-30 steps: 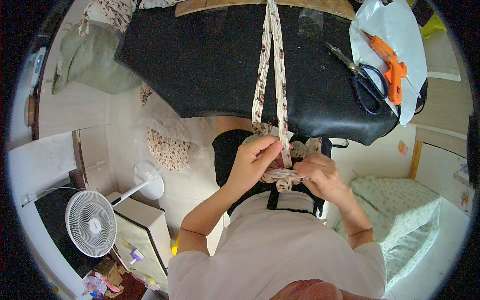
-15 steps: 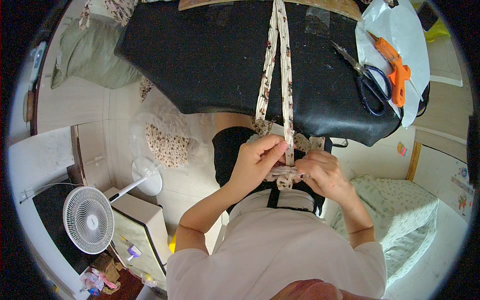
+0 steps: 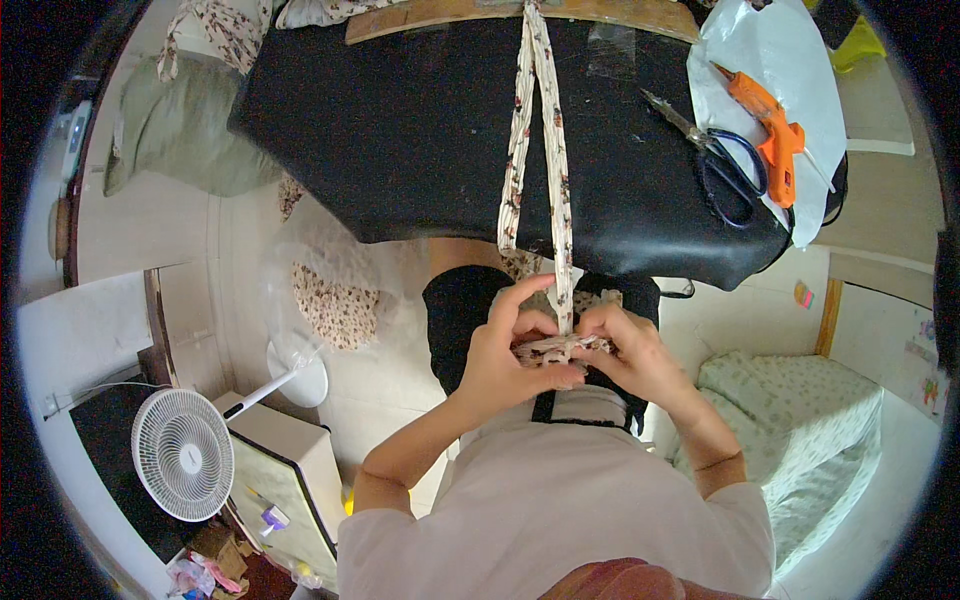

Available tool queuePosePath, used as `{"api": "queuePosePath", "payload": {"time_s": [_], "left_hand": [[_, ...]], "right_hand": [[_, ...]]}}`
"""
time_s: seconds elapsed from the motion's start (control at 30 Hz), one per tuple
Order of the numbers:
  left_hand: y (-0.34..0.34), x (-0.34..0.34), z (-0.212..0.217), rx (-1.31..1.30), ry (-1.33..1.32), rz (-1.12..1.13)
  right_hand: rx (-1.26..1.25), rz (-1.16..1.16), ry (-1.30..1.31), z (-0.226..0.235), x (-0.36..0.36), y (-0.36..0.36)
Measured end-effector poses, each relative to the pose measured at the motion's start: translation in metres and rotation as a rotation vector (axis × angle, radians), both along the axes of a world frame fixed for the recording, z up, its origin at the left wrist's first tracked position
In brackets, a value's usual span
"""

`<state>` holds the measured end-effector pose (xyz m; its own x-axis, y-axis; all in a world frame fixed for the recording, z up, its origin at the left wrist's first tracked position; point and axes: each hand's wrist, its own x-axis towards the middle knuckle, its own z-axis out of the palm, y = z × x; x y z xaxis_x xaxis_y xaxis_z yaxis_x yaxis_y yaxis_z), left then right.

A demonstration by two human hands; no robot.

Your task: Creating decorative fabric items by cutting, folding, and gluing fabric strips together using a glue gun.

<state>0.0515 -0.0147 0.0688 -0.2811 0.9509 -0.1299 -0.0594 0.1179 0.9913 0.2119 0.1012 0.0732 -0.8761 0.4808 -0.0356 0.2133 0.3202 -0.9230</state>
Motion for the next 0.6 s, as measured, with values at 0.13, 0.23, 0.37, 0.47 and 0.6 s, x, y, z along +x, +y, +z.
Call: {"api": "queuePosePath", "payload": {"time_s": [0.13, 0.23, 0.37, 0.47, 0.6], "left_hand": [[0.0, 0.001, 0.008, -0.004, 0.117, -0.052], [0.0, -0.005, 0.013, -0.108, -0.224, -0.09], [0.002, -0.008, 0.03, -0.123, -0.386, -0.138], [0.006, -0.011, 0.04, -0.213, -0.541, -0.128], [0.008, -0.01, 0.043, -0.235, -0.617, -0.144]], "right_hand": [[-0.123, -0.02, -0.009, 0.0, 0.006, -0.002], [-0.319, -0.018, 0.008, 0.009, 0.008, 0.001], [-0.466, 0.129, 0.145, 0.015, 0.021, 0.013], [-0.417, 0.173, 0.309, 0.002, 0.029, 0.006], [-0.053, -0.002, 0.458, -0.004, 0.018, -0.004]]}}
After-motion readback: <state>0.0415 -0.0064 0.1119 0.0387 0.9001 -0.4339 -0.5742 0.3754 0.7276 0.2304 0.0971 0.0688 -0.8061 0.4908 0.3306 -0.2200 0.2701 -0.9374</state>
